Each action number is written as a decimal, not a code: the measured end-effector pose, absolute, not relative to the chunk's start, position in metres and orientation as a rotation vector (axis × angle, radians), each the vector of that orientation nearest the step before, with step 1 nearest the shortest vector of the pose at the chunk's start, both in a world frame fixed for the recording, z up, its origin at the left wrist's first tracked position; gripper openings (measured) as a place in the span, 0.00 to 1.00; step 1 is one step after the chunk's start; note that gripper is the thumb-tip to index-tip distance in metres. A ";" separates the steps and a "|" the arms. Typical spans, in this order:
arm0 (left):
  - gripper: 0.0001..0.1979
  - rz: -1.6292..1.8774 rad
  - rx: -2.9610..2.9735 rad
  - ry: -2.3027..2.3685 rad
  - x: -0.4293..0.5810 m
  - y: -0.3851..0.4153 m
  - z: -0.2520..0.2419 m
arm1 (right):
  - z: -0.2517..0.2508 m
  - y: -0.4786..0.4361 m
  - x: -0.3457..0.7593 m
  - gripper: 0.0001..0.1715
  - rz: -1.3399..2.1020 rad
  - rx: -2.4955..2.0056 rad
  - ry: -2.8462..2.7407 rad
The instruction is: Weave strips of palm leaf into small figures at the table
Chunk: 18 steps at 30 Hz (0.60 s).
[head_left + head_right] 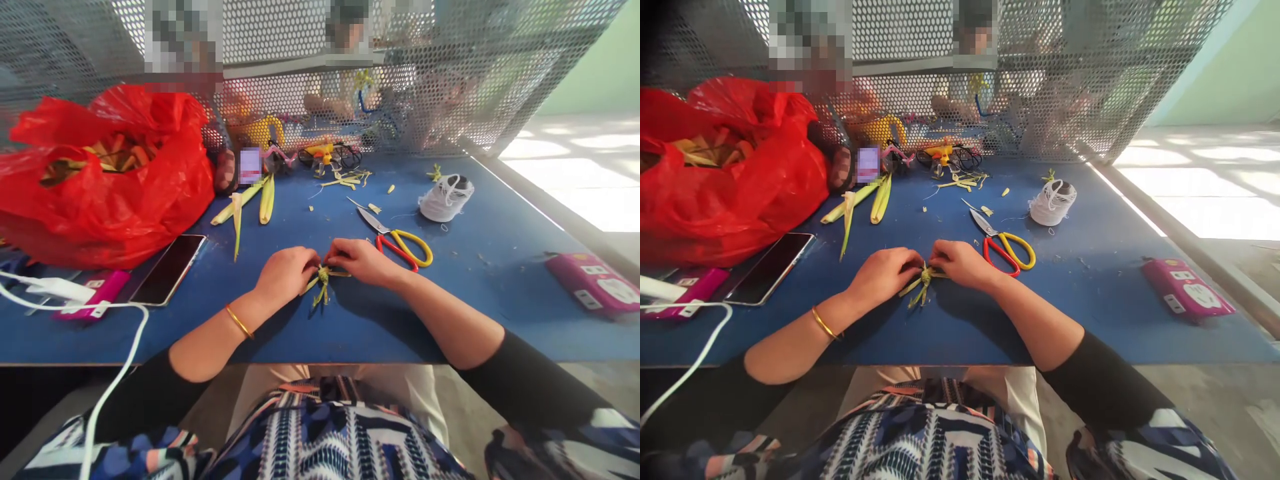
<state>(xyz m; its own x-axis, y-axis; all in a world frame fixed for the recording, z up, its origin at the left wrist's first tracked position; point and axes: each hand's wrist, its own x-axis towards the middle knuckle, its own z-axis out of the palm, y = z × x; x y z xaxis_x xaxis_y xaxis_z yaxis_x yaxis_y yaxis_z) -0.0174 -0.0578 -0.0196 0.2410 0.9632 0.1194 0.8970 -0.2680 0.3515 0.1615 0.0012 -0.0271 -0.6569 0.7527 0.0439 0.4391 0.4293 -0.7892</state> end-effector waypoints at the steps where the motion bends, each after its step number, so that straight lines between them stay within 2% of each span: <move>1: 0.07 0.418 2.335 1.779 -0.019 -0.057 -0.018 | -0.027 0.000 0.162 0.05 1.079 -0.991 -2.328; 6: 0.09 0.230 2.454 1.830 -0.028 -0.053 -0.013 | -0.025 -0.005 0.162 0.06 1.003 -0.962 -2.479; 10: 0.11 0.174 2.331 1.801 -0.034 -0.047 -0.011 | -0.022 -0.008 0.163 0.06 0.950 -0.954 -2.560; 18: 0.12 0.696 1.423 1.626 -0.020 -0.050 -0.020 | -0.019 -0.010 0.161 0.06 0.892 -0.998 -2.617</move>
<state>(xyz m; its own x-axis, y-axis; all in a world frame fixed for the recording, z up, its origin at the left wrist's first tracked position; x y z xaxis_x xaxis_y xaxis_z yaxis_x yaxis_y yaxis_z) -0.0196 -0.0498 -0.0203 0.0023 0.9726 -0.2326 0.5033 0.1999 0.8407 0.1612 -0.0105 -0.0188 -0.7515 0.6593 -0.0249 0.5373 0.5896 -0.6030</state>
